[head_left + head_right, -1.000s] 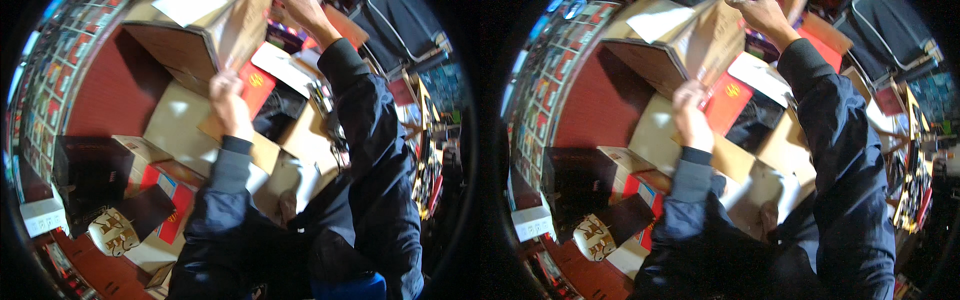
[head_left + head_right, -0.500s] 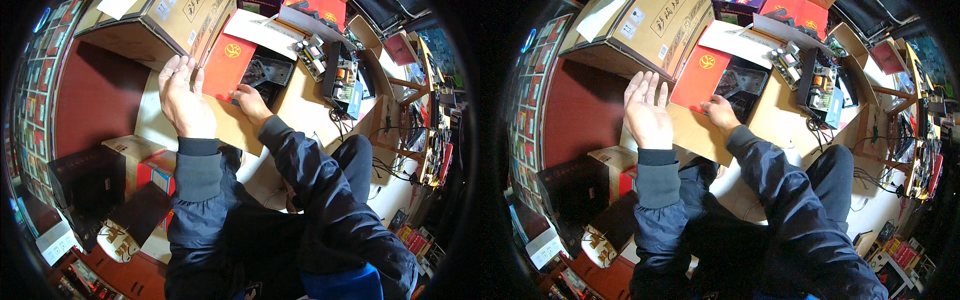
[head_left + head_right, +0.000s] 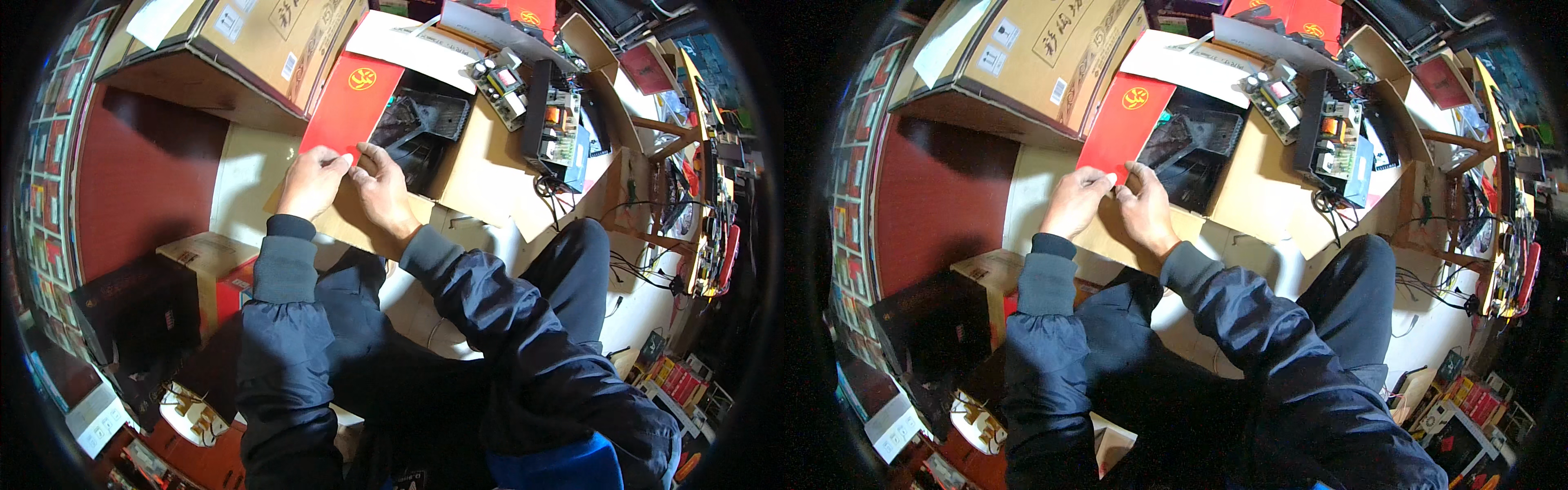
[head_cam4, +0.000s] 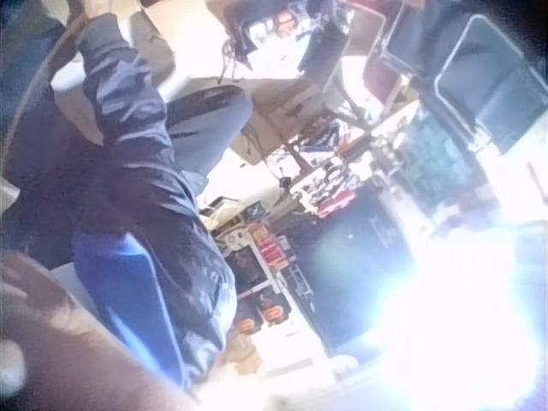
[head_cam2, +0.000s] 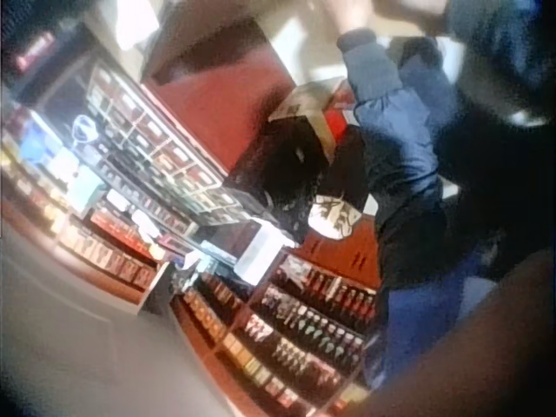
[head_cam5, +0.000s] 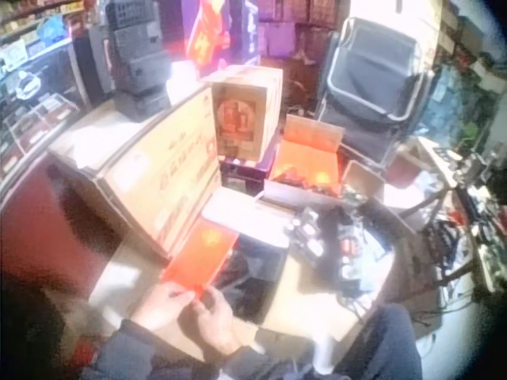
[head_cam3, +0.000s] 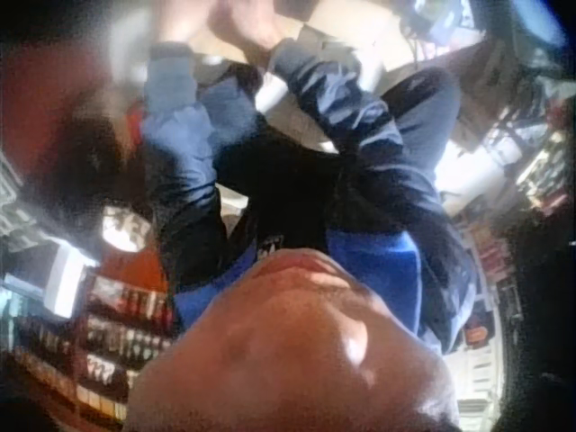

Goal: The person sits on the floor and works on small electronic components, stripping wires and connecting them to a circuit board. They handle a black plastic housing and place it into a cardboard box with other parts.

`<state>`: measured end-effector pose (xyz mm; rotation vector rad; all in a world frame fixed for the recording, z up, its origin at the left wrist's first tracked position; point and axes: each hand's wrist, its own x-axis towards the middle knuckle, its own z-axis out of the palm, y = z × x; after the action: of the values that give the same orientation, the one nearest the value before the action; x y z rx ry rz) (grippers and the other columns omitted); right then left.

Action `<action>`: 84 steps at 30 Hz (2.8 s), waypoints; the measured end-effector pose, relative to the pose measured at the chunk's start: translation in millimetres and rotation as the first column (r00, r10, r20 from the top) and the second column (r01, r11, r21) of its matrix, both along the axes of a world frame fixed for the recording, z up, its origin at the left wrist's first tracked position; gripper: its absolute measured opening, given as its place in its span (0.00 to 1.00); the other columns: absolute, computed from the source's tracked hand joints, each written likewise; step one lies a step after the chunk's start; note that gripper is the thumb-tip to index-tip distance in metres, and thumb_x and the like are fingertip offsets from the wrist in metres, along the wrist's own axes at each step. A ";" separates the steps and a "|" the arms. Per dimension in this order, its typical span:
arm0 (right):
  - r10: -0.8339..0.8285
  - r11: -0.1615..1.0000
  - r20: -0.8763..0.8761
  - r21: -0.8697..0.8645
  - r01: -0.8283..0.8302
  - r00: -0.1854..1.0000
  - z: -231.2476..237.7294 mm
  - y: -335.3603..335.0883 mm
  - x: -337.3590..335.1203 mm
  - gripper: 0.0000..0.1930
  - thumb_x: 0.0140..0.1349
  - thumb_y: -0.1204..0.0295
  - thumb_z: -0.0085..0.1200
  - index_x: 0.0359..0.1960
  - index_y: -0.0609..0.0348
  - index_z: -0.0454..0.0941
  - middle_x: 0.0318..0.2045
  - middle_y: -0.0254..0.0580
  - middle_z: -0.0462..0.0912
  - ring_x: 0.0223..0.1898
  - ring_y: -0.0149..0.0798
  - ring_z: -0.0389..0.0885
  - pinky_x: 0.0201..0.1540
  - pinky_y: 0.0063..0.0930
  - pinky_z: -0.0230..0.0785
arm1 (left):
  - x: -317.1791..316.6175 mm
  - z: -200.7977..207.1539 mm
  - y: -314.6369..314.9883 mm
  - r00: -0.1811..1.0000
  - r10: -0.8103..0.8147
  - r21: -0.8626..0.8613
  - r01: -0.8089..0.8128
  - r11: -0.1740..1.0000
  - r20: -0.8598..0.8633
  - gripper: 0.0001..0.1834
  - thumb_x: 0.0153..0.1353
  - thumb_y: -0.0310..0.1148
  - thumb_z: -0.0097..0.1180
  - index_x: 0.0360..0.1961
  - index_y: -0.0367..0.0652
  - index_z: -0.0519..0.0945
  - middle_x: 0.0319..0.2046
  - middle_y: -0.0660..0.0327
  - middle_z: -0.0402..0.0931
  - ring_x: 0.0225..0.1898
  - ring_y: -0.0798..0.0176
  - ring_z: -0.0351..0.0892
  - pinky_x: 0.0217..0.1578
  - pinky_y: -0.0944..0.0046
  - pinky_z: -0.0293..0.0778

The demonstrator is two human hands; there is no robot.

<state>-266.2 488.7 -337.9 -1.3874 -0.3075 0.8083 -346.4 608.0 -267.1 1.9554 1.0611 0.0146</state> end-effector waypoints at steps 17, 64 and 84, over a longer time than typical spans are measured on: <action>0.197 0.920 0.246 -0.381 -0.093 0.949 27.9 -67.1 105.2 0.27 0.68 0.74 0.59 0.66 0.71 0.68 0.62 0.60 0.77 0.65 0.51 0.76 0.68 0.40 0.68 | 23.4 -14.5 -5.1 0.990 -0.065 -0.073 0.056 0.996 -0.123 0.22 0.65 0.45 0.62 0.45 0.34 0.84 0.45 0.46 0.86 0.51 0.49 0.84 0.55 0.55 0.75; -0.030 0.611 0.596 -0.625 0.486 0.803 52.6 -286.2 232.9 0.42 0.48 0.53 0.73 0.59 0.71 0.71 0.50 0.66 0.84 0.53 0.60 0.84 0.60 0.43 0.72 | 131.3 86.4 -174.9 0.796 -0.604 0.149 0.593 0.791 0.036 0.30 0.65 0.47 0.64 0.60 0.36 0.78 0.56 0.42 0.80 0.57 0.42 0.81 0.59 0.53 0.74; -0.368 0.612 0.634 -0.386 0.690 0.680 37.6 -361.9 270.6 0.40 0.49 0.60 0.66 0.63 0.73 0.73 0.53 0.65 0.83 0.54 0.52 0.83 0.62 0.35 0.71 | 133.0 79.2 -175.2 0.802 -0.597 0.150 0.590 0.794 0.006 0.31 0.65 0.45 0.64 0.62 0.34 0.76 0.58 0.41 0.79 0.57 0.44 0.81 0.60 0.53 0.74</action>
<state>4.4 126.8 -300.3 -2.1643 0.0268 -0.0367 -213.4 432.8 -187.9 2.3304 0.3731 -0.2106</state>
